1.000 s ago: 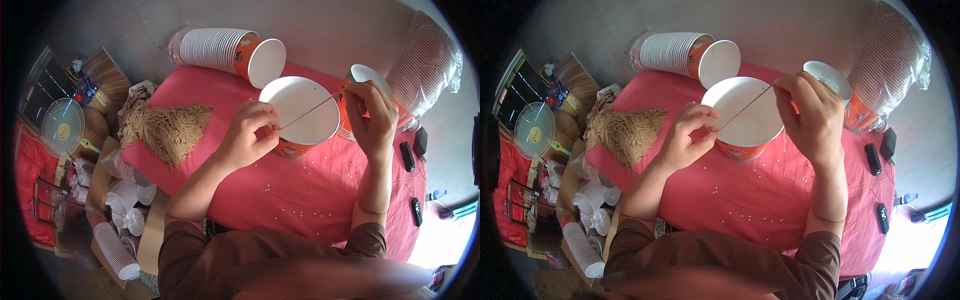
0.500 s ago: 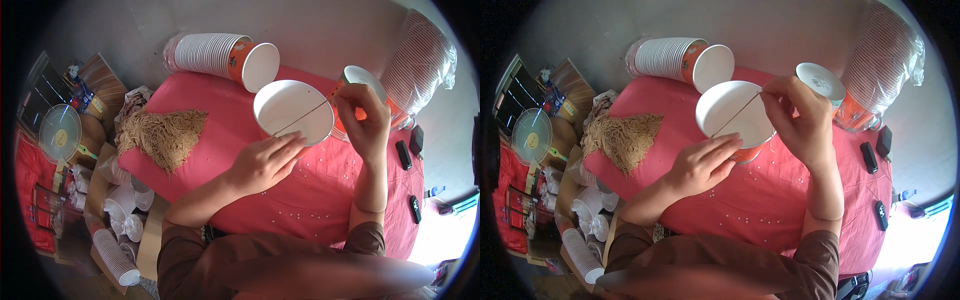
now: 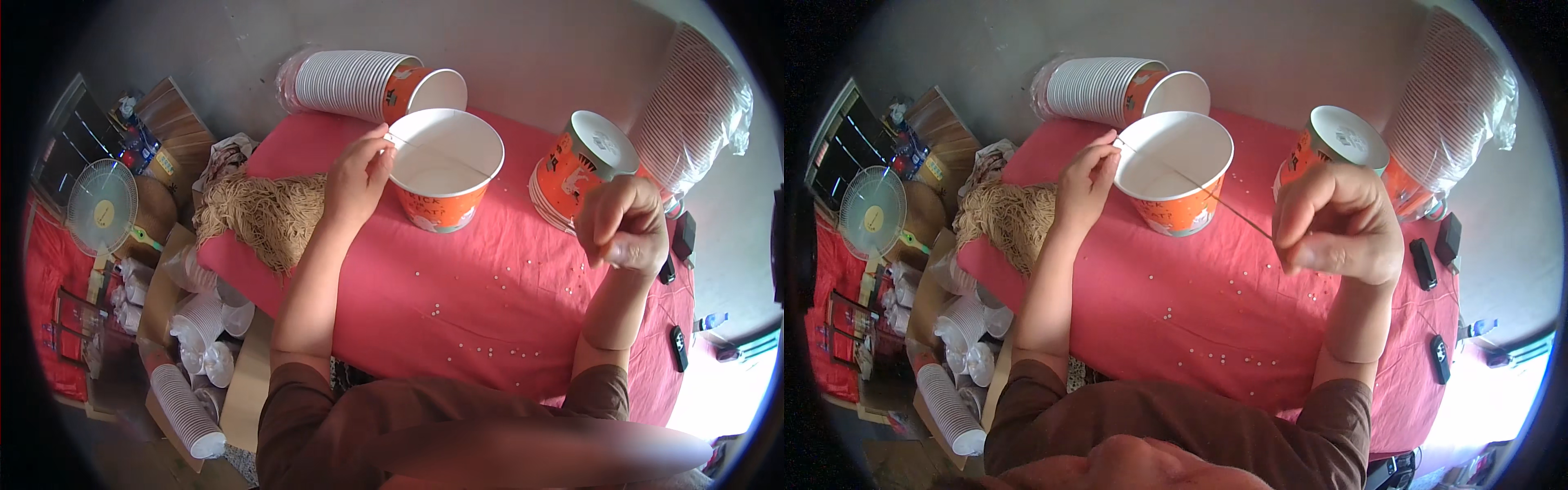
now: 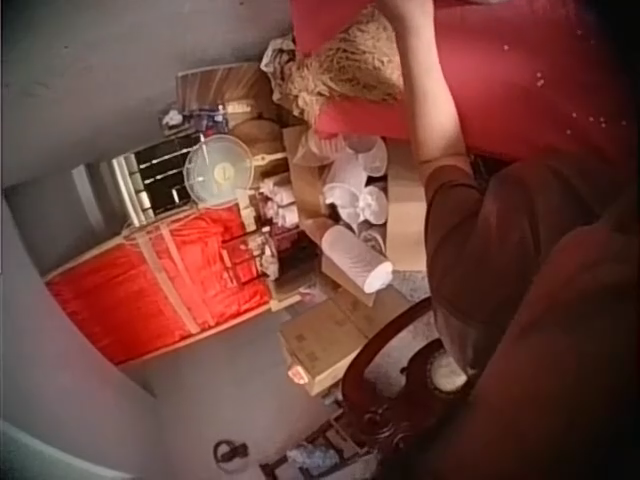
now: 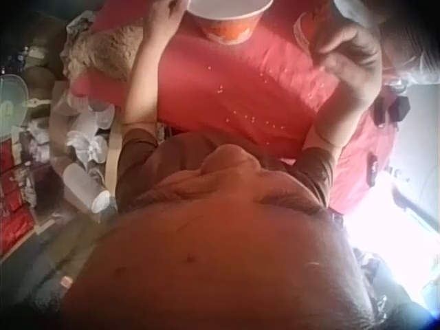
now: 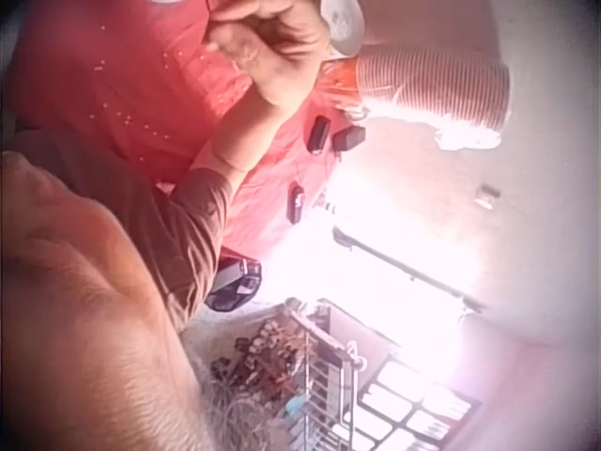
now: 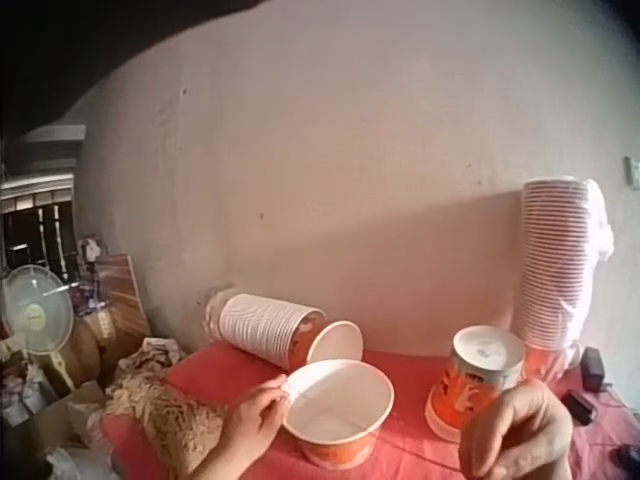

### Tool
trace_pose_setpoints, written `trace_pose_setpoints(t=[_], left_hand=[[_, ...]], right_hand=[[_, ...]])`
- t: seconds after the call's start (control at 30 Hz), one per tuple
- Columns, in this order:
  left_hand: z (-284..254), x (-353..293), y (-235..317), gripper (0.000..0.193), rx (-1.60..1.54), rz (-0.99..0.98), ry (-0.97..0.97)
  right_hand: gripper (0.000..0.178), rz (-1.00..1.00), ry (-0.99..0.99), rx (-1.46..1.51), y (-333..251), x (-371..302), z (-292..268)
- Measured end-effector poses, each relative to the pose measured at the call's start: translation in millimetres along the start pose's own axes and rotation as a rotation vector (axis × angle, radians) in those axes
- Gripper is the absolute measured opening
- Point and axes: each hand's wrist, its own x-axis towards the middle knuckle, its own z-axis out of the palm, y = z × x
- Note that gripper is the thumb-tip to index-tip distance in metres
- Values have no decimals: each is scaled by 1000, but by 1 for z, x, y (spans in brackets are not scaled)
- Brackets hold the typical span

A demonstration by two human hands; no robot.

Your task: The person is threading and tying string handles onto paper buckets at a workbench.

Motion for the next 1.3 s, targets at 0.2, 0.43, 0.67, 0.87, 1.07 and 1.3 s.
trace_pose_setpoints(t=[0.2, 0.43, 0.67, 0.87, 1.07, 1.3], left_hand=[[-7, 2, 5, 19, -105, 0, 197], [-7, -29, 79, 16, -991, -185, -278], [11, -37, 94, 25, -1096, -330, -527], [17, -41, 91, 22, -1092, -356, -545], [19, -44, 87, 14, -1015, -377, -552], [22, -45, 83, 18, -1071, -314, -485]], right_hand=[[12, 48, -75, 70, 8, 3, -1], [9, 161, 181, -86, 59, 18, 8], [9, 125, 244, -233, 79, 20, 16], [8, 112, 257, -365, 82, 21, 19], [8, 90, 253, -427, 84, 19, 21], [8, 129, 308, -372, 82, 20, 19]])
